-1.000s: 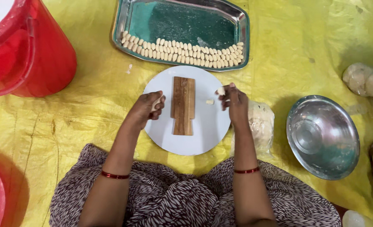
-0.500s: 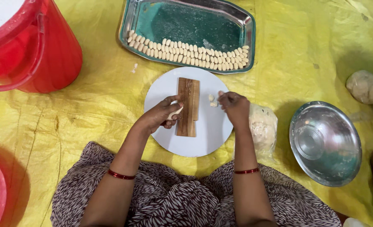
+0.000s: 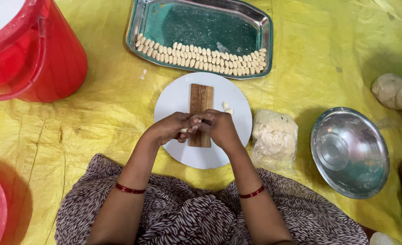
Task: The person rolls small pieces of dough into cylindrical shapes using a wooden board and places them on a metal tray. The person repeats this process for multiple pieces of dough.
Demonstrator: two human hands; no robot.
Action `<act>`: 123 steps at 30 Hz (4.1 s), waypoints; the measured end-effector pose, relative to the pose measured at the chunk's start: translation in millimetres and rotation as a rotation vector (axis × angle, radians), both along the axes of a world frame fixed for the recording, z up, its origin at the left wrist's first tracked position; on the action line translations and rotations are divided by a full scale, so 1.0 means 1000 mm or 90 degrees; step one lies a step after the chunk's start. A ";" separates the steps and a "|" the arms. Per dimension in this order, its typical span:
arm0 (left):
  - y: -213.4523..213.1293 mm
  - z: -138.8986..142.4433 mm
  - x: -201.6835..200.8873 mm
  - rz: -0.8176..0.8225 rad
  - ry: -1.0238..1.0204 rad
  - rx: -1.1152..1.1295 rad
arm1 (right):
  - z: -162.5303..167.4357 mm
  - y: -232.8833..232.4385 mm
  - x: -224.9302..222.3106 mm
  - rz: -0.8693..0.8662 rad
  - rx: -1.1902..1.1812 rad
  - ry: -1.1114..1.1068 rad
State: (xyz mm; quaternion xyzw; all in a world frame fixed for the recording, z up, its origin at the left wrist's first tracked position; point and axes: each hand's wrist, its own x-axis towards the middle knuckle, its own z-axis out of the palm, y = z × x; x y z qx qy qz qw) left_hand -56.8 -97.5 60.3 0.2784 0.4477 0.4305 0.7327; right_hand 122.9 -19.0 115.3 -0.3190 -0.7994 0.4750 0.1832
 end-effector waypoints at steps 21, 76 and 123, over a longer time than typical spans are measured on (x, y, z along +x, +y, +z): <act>0.000 -0.007 -0.005 -0.014 0.137 -0.052 | -0.010 0.005 0.012 0.121 0.262 -0.015; 0.002 -0.003 0.009 -0.017 0.140 -0.051 | -0.007 0.018 0.020 0.081 -0.116 0.050; 0.001 0.001 0.013 0.010 -0.010 0.004 | 0.004 0.008 0.014 0.069 -0.030 -0.023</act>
